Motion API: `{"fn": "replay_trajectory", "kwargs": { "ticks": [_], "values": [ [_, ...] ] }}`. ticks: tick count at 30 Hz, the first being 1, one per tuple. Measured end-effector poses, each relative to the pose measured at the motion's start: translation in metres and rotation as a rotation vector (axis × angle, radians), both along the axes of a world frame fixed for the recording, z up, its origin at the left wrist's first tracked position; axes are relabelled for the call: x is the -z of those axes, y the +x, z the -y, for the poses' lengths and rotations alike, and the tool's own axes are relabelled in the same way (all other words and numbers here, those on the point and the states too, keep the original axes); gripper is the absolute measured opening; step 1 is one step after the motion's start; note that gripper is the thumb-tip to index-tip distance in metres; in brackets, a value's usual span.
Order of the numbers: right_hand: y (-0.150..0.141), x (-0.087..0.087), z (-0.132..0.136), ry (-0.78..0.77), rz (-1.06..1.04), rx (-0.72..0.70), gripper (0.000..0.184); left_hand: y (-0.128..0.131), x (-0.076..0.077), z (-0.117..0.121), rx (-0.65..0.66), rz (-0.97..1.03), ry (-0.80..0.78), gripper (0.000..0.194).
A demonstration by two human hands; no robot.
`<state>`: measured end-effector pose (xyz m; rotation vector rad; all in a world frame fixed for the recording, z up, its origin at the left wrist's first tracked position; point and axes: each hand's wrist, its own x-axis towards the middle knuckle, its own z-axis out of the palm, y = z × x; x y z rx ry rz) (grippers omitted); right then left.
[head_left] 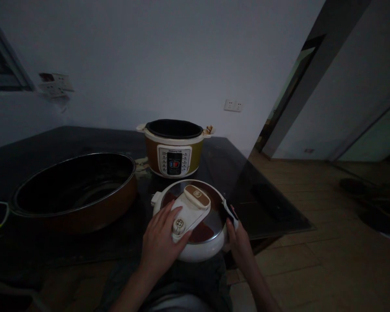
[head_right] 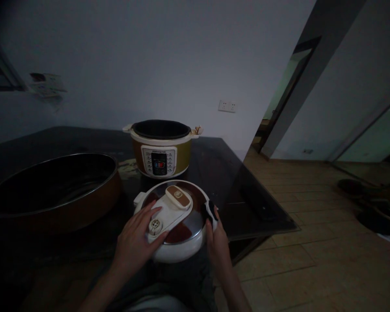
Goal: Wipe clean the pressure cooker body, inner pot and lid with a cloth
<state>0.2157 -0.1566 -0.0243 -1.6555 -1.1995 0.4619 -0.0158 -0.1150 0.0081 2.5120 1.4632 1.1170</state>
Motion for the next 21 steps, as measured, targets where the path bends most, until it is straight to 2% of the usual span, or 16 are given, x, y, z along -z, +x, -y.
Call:
{"fn": "replay_trajectory", "kwargs": {
  "ticks": [4,7,10,14,18,21],
  "values": [
    [-0.048,0.01,0.034,0.026,-0.008,0.119,0.071,-0.001,0.0,-0.001,0.017,-0.002,0.006,0.051],
    [-0.048,0.007,0.029,0.019,-0.001,0.099,0.071,-0.001,-0.001,-0.002,0.029,-0.006,0.001,0.051],
    [-0.017,-0.002,-0.002,-0.014,0.071,0.011,0.061,-0.002,-0.001,-0.002,0.033,-0.005,-0.004,0.05],
    [0.023,-0.018,-0.068,-0.068,0.105,-0.193,0.045,-0.003,0.0,-0.003,0.04,0.0,0.002,0.051],
    [0.035,-0.027,-0.122,-0.086,0.069,-0.321,0.032,-0.002,0.001,-0.004,0.038,0.0,0.008,0.05],
    [0.038,-0.025,-0.133,-0.062,0.034,-0.378,0.034,0.0,0.0,-0.003,0.027,0.003,0.008,0.049]
  ]
}}
